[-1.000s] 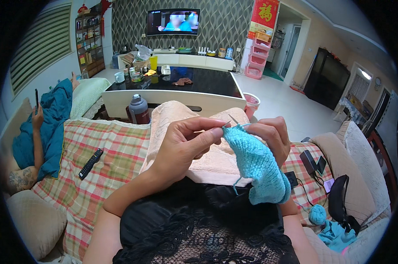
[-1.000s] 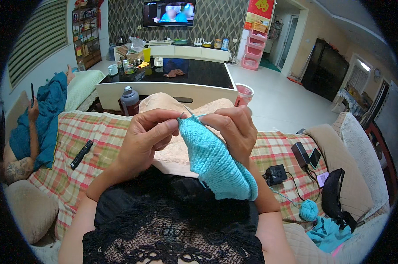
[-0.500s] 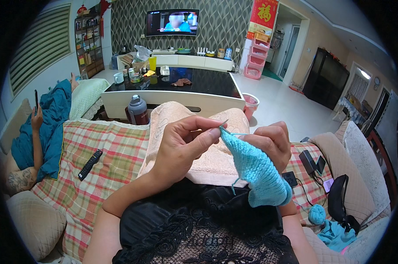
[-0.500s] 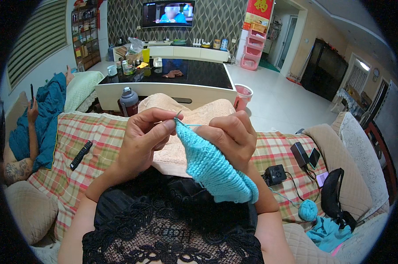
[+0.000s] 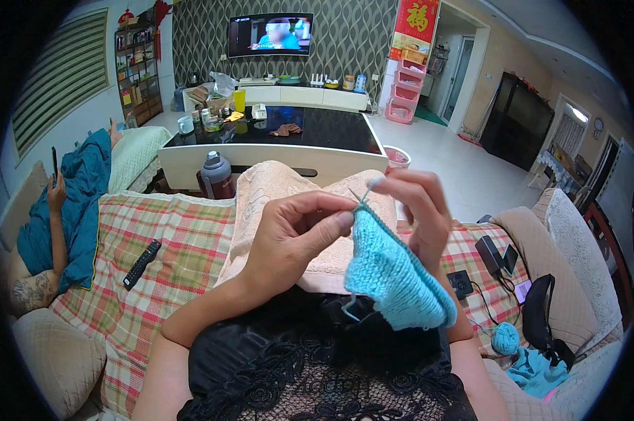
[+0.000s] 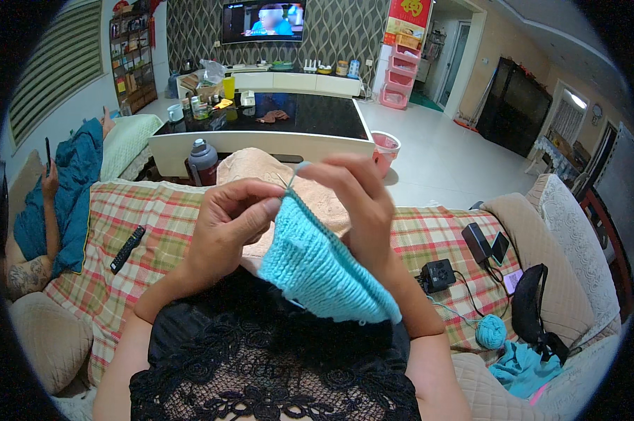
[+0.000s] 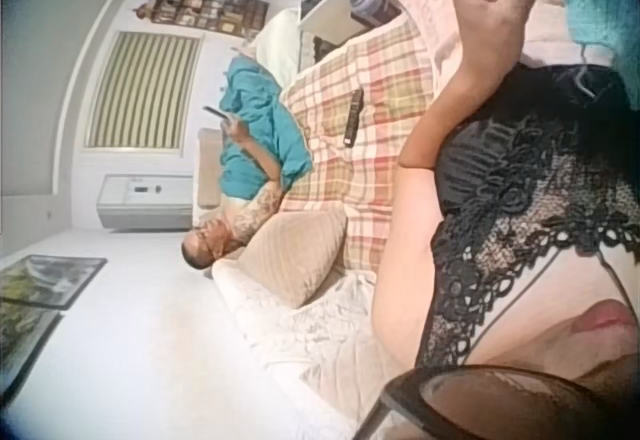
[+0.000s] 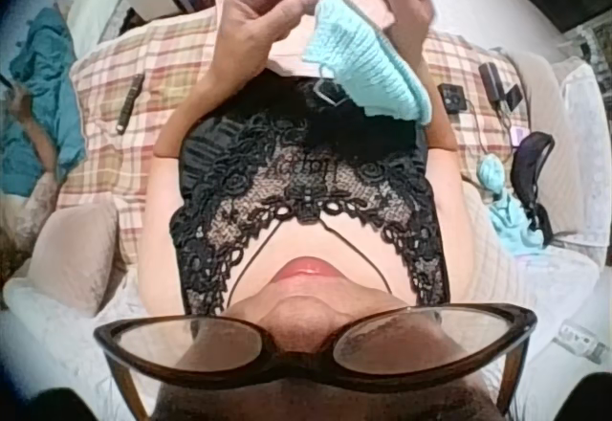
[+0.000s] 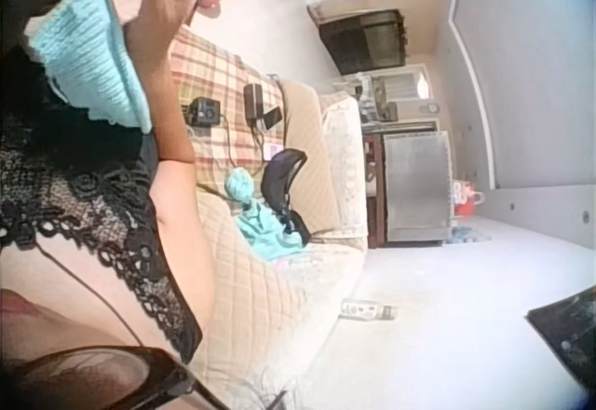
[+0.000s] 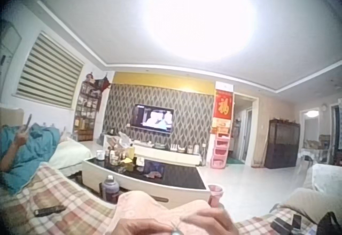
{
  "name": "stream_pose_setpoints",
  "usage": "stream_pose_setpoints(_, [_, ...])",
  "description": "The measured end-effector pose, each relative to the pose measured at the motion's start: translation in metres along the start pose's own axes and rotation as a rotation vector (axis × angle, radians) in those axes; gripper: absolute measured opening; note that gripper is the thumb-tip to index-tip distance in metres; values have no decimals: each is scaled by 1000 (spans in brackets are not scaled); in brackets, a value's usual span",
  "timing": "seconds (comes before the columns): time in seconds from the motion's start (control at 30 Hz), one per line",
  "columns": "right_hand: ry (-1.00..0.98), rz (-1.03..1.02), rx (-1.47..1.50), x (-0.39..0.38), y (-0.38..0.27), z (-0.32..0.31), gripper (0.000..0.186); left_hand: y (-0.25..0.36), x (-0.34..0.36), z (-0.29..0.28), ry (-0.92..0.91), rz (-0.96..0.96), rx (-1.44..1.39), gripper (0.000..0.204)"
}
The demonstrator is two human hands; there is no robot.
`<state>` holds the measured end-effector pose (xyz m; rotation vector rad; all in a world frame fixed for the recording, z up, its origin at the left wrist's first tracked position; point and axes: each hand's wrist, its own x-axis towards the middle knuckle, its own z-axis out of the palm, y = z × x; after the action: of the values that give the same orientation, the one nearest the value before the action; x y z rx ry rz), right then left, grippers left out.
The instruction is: The person knits a light blue fabric using knitting needles and yarn while lying on a sofa. The hands repeatedly loop and pull the yarn through stitches to extend the knitted piece.
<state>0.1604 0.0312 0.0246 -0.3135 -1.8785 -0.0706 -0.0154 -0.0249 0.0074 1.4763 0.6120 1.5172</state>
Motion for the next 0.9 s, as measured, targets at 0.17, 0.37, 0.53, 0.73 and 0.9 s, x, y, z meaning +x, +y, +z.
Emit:
stream_pose_setpoints(0.17, [-13, -121, -220, -10, -2, -15, 34, 4, 4, 1, 50, 58, 15, 21])
stream_pose_setpoints(0.37, [-63, -101, 37, -8, 4, -14, 27, 6, 0, 2, -17, -10, -34, 20])
stream_pose_setpoints(0.53, [17, -125, -49, -8, 2, -15, 27, 11, 2, 4, -16, 0, 88, 21])
stream_pose_setpoints(0.73, [31, -183, -130, -7, -5, -16, 26, 8, 2, 2, 26, -13, -11, 23])
stream_pose_setpoints(0.9, [102, -238, -257, -11, -3, -9, 27, 1, 2, -4, 14, 3, -68, 23])
